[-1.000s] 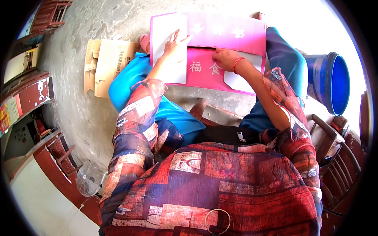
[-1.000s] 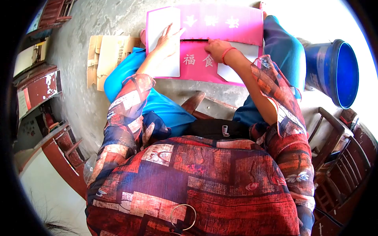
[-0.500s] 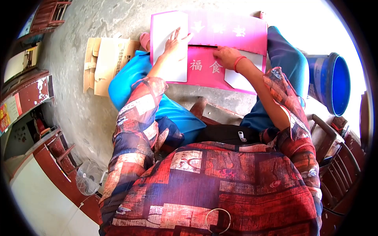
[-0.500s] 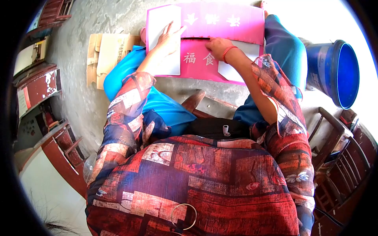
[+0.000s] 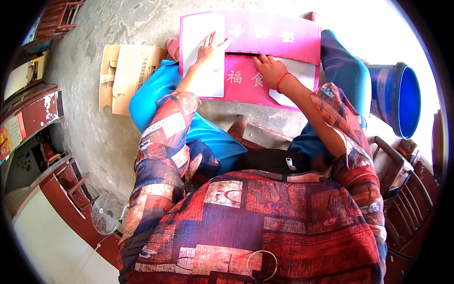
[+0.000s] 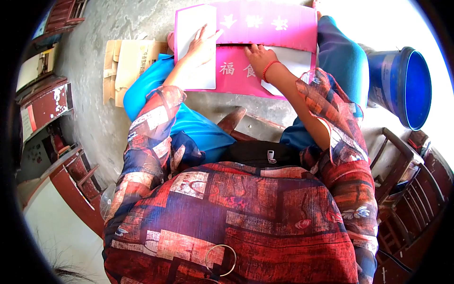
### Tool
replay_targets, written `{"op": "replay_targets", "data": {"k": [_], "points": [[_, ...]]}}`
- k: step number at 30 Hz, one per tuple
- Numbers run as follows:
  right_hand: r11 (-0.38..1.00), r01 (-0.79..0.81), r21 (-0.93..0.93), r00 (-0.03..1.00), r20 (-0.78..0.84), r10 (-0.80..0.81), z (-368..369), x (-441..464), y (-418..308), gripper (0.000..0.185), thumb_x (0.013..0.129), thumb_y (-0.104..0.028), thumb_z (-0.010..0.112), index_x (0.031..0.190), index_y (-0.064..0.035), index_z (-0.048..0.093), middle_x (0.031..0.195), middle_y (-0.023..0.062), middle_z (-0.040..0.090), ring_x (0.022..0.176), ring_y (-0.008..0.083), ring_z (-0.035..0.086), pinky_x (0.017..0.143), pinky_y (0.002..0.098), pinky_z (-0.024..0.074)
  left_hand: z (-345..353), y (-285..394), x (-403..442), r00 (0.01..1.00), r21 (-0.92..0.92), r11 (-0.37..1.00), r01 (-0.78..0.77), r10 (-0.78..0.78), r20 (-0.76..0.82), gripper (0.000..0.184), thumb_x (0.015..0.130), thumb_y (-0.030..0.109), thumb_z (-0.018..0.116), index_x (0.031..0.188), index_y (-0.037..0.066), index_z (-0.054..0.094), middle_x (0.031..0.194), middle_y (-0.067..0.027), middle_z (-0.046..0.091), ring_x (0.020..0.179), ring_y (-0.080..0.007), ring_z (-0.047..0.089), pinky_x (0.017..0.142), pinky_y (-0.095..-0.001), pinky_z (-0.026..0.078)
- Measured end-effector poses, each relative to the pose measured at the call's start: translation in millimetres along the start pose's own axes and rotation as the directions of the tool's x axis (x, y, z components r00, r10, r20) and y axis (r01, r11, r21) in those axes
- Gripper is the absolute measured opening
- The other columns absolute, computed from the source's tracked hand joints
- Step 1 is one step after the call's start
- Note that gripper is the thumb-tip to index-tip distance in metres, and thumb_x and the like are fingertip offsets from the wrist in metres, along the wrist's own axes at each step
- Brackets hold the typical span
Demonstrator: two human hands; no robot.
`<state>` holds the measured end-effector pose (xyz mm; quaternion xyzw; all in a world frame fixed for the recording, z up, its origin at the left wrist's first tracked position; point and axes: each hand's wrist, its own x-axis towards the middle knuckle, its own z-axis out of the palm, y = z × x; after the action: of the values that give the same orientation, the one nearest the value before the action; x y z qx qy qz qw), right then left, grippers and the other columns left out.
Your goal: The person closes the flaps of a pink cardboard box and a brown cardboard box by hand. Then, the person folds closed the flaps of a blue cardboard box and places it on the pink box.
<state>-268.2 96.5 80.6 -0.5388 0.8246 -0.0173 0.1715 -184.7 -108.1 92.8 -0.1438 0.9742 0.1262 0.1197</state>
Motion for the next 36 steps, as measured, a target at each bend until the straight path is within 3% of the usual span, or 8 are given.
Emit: {"op": "replay_targets", "data": {"k": [2, 4, 10, 13, 16, 19, 36], "points": [[1.0, -0.014, -0.011, 0.998, -0.063, 0.013, 1, 0, -3, 0.044, 0.072, -0.008, 0.059, 0.114, -0.0053, 0.047, 0.116, 0.0147, 0.047, 0.106, 0.0254, 0.05, 0.076, 0.0352, 0.0489, 3, -1, 0, 0.999, 0.015, 1.0, -0.024, 0.025, -0.047, 0.053, 0.08, 0.013, 0.045, 0.131, 0.027, 0.038, 0.142, -0.0182, 0.014, 0.13, -0.0359, 0.016, 0.103, -0.0438, 0.026], [0.997, -0.048, -0.053, 0.998, 0.039, 0.05, -6, 1, -6, 0.052, 0.075, -0.007, 0.052, 0.125, -0.0034, 0.038, 0.119, 0.0166, 0.046, 0.107, 0.027, 0.05, 0.079, 0.0353, 0.0477, 5, -3, 1, 0.994, 0.033, 0.998, -0.048, 0.05, -0.093, 0.054, 0.079, 0.012, 0.049, 0.13, 0.027, 0.04, 0.14, -0.021, 0.019, 0.128, -0.0386, 0.021, 0.102, -0.0422, 0.029], [0.997, -0.081, 0.014, 0.993, 0.088, 0.08, -8, 16, -3, 0.038, 0.078, -0.004, 0.048, 0.116, -0.0007, 0.044, 0.106, 0.0172, 0.055, 0.096, 0.0295, 0.057, 0.078, 0.0361, 0.0486, 6, -3, 1, 0.993, 0.037, 0.999, -0.038, 0.042, -0.109, 0.055, 0.079, 0.012, 0.05, 0.13, 0.028, 0.039, 0.139, -0.0209, 0.02, 0.128, -0.0382, 0.022, 0.101, -0.0428, 0.03], [0.996, -0.092, 0.02, 0.991, 0.103, 0.089, -11, 20, -5, 0.044, 0.076, -0.009, 0.056, 0.117, 0.0014, 0.044, 0.111, 0.0178, 0.054, 0.1, 0.0272, 0.056, 0.081, 0.034, 0.0478, 5, -2, 1, 0.995, 0.036, 0.999, -0.021, 0.024, -0.093, 0.055, 0.079, 0.012, 0.05, 0.13, 0.029, 0.039, 0.14, -0.0207, 0.019, 0.128, -0.0376, 0.022, 0.102, -0.0428, 0.03], [0.997, -0.076, -0.019, 0.977, 0.199, 0.079, -19, 19, -5, 0.045, 0.077, -0.009, 0.055, 0.119, 0.0021, 0.042, 0.113, 0.0176, 0.053, 0.101, 0.0273, 0.056, 0.082, 0.0339, 0.047, 3, -2, 0, 0.996, -0.022, 0.999, -0.025, 0.023, -0.081, 0.046, 0.083, 0.016, 0.041, 0.129, 0.025, 0.042, 0.142, -0.0174, 0.016, 0.131, -0.0339, 0.017, 0.101, -0.0453, 0.027], [0.999, -0.048, 0.013, 0.994, 0.098, 0.046, -6, 19, -1, 0.045, 0.077, -0.008, 0.054, 0.12, 0.0024, 0.042, 0.116, 0.0175, 0.051, 0.102, 0.027, 0.055, 0.083, 0.0344, 0.0464, 1, -1, 0, 0.996, -0.043, 0.999, -0.019, 0.015, -0.084, 0.047, 0.083, 0.015, 0.042, 0.129, 0.025, 0.042, 0.142, -0.0173, 0.016, 0.131, -0.033, 0.017, 0.102, -0.0439, 0.027], [0.996, -0.056, 0.064, 0.994, 0.096, 0.049, -8, 16, 2, 0.042, 0.076, -0.006, 0.054, 0.116, 0.0011, 0.045, 0.116, 0.0155, 0.051, 0.104, 0.0281, 0.054, 0.082, 0.0357, 0.0476, 2, 1, 2, 0.999, -0.018, 1.0, 0.021, -0.021, -0.049, 0.051, 0.081, 0.014, 0.044, 0.13, 0.026, 0.04, 0.143, -0.0159, 0.014, 0.132, -0.0322, 0.016, 0.101, -0.044, 0.027]]}}
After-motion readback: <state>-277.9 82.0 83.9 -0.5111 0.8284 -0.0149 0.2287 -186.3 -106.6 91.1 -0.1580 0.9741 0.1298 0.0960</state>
